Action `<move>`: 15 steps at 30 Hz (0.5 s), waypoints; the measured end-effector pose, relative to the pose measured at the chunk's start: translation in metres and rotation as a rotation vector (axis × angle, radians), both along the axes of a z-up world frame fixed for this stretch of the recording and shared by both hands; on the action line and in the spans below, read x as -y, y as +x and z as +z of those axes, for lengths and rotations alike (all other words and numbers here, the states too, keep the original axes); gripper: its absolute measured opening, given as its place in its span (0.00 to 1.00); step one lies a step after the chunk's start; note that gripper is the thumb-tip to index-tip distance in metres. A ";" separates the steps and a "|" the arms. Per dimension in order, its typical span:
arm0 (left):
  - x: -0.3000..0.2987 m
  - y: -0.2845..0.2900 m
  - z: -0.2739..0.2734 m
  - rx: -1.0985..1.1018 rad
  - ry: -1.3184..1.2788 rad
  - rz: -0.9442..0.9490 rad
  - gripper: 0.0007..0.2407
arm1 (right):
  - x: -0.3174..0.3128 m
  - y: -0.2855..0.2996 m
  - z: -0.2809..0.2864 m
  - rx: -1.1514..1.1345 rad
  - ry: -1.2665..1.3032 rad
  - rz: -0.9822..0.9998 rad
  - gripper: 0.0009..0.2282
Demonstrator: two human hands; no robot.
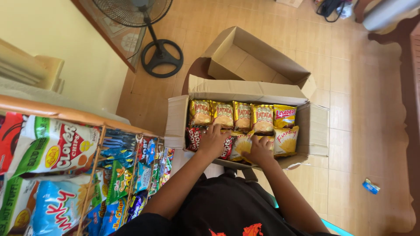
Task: Organize snack bags on a display rack and inside a cardboard box.
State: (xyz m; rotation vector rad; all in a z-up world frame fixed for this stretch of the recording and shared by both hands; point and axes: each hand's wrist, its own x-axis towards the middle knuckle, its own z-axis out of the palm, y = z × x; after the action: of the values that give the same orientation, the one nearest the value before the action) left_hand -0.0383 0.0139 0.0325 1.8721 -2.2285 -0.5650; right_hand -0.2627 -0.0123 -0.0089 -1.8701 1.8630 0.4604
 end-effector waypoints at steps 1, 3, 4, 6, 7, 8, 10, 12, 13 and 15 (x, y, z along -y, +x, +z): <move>0.001 -0.002 -0.008 0.000 -0.004 -0.010 0.31 | 0.000 -0.004 -0.010 0.000 -0.004 -0.010 0.37; -0.003 0.000 -0.023 0.101 0.133 -0.037 0.27 | -0.004 -0.007 -0.031 0.112 -0.007 -0.034 0.36; -0.002 0.004 -0.024 0.107 0.129 -0.044 0.27 | -0.002 -0.006 -0.034 0.117 -0.011 -0.041 0.36; -0.001 0.008 -0.027 0.037 0.189 0.077 0.27 | 0.000 -0.008 -0.040 0.174 -0.092 -0.021 0.34; 0.000 0.008 -0.028 0.038 0.188 0.062 0.27 | 0.002 -0.010 -0.035 0.173 -0.094 -0.037 0.34; -0.003 0.008 -0.030 0.032 0.220 0.093 0.28 | 0.001 -0.012 -0.031 0.170 -0.087 -0.021 0.34; -0.006 0.011 -0.028 0.034 0.252 0.127 0.29 | 0.001 -0.012 -0.026 0.175 -0.081 -0.003 0.34; -0.005 0.015 -0.020 0.034 0.285 0.104 0.28 | 0.003 -0.009 -0.023 0.184 -0.073 0.019 0.33; -0.006 0.016 -0.012 0.039 0.282 0.107 0.28 | 0.001 -0.005 -0.017 0.190 -0.076 0.022 0.33; -0.002 0.014 0.005 0.003 0.293 0.080 0.29 | 0.002 -0.001 -0.005 0.200 -0.147 0.021 0.33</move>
State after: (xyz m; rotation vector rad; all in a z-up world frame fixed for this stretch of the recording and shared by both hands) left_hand -0.0246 0.0158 0.0379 2.0852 -2.1570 -0.9174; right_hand -0.2639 -0.0144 -0.0137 -1.9523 1.7864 0.1394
